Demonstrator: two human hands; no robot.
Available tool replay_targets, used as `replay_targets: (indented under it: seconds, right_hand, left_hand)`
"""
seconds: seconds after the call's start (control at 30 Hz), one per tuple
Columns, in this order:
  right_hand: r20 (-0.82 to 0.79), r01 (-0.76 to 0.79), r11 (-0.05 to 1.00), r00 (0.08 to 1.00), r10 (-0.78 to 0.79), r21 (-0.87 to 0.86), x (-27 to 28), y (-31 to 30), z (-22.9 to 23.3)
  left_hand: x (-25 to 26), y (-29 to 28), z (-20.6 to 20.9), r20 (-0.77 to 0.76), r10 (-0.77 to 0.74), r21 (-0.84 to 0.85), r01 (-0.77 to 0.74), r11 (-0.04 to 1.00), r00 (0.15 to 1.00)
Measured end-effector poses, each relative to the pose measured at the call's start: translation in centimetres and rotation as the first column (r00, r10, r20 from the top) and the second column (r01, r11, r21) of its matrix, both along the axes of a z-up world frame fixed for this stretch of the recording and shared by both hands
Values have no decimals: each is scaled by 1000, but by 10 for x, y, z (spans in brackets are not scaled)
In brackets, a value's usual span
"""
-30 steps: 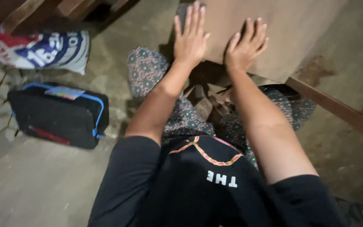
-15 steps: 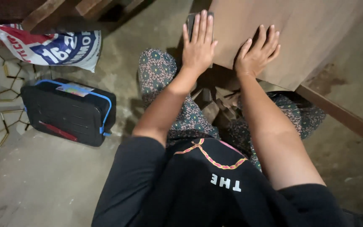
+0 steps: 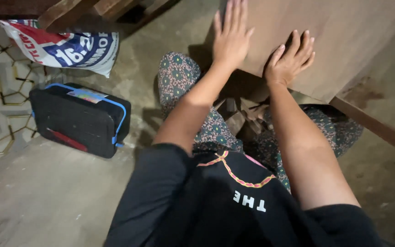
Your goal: Sanding the wooden seat of a chair using a piece of sandpaper
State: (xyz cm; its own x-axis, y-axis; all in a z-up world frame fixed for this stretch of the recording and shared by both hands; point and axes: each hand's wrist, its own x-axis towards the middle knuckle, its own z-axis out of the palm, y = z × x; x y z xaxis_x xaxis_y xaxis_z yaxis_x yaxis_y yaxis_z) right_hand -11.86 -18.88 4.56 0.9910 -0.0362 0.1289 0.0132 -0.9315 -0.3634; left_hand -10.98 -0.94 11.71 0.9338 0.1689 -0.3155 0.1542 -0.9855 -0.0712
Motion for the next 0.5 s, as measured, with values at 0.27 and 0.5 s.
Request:
replay_targets:
  seconds: [0.27, 0.5]
  right_hand:
    - [3, -7, 997, 1000, 8, -73, 2, -2, -2]
    - [19, -4, 999, 1000, 5, -38, 2, 1, 2]
  left_hand:
    - [-33, 2, 6, -101, -90, -22, 88, 996, 991]
    - [-10, -4, -25, -49, -29, 76, 33, 997, 998]
